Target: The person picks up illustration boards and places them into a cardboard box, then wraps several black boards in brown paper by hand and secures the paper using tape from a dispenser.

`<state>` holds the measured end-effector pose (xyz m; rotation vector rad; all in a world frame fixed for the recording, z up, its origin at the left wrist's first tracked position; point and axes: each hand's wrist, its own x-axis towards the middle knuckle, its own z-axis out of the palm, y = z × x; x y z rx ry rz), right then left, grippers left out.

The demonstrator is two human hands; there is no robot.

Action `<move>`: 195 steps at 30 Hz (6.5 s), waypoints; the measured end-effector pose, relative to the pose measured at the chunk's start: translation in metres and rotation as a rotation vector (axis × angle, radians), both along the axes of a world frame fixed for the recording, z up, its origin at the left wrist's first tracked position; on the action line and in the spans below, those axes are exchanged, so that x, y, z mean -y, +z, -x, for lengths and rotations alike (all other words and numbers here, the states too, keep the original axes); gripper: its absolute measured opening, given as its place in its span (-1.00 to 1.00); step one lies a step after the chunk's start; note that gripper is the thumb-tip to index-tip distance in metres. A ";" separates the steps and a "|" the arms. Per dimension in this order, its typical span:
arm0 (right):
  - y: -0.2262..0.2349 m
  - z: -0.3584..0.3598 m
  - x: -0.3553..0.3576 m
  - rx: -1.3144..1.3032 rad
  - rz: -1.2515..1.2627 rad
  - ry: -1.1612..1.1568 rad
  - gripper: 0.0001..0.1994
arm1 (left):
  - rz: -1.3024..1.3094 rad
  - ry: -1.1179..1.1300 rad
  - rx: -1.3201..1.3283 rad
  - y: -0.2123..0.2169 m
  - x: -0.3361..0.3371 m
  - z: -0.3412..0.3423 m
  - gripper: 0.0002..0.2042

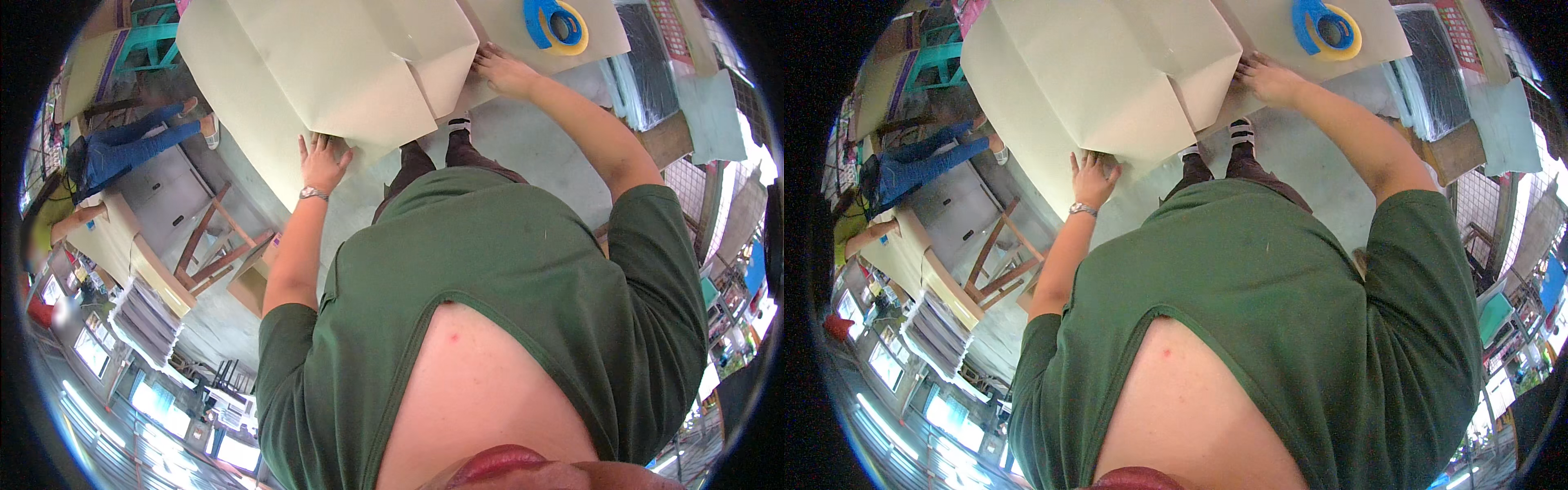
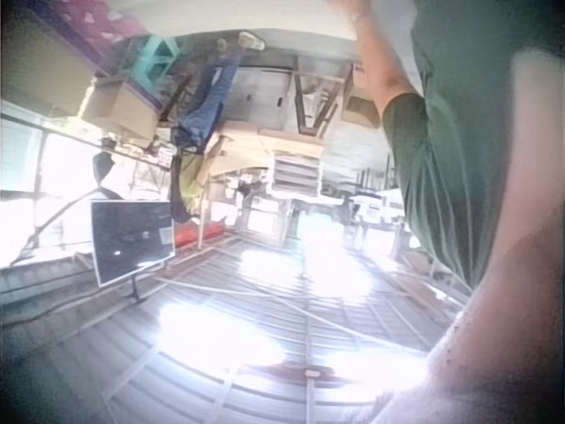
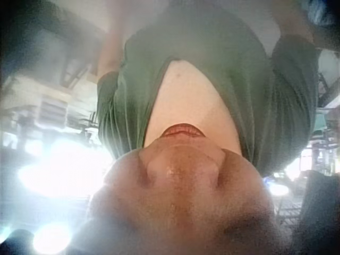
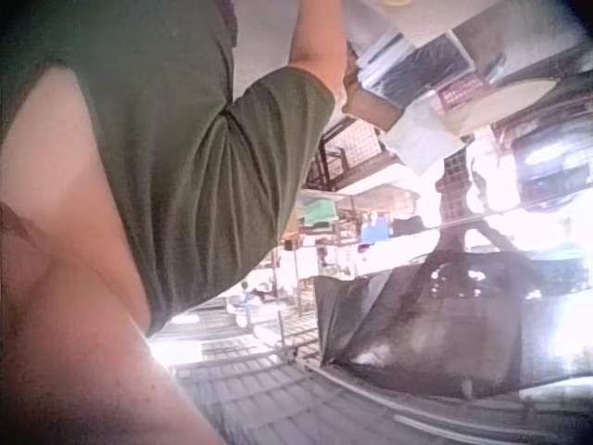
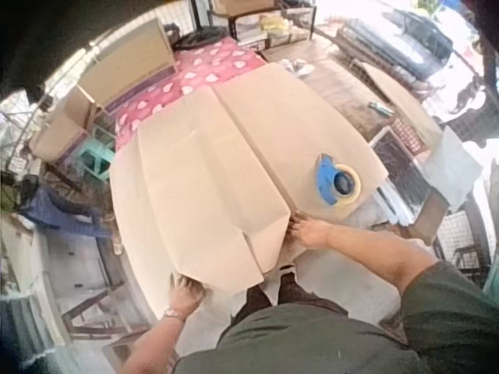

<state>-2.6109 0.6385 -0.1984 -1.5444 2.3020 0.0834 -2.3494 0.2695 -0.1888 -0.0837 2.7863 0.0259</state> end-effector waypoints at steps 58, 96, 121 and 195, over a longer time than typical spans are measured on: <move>0.097 -0.039 0.130 0.439 0.447 -0.430 -0.66 | -0.361 0.524 -0.563 0.023 0.009 0.040 -0.63; 0.016 0.047 0.031 0.153 0.275 -0.415 -0.09 | 0.018 -0.280 -0.285 -0.021 -0.048 0.135 -0.26; 0.044 -0.093 0.107 1.719 0.437 -1.568 -0.66 | -0.070 -0.272 -0.338 -0.014 -0.048 0.138 -0.31; 0.148 0.075 0.157 0.238 0.307 -0.247 -0.55 | -0.454 1.319 -0.371 0.005 -0.003 0.089 -0.15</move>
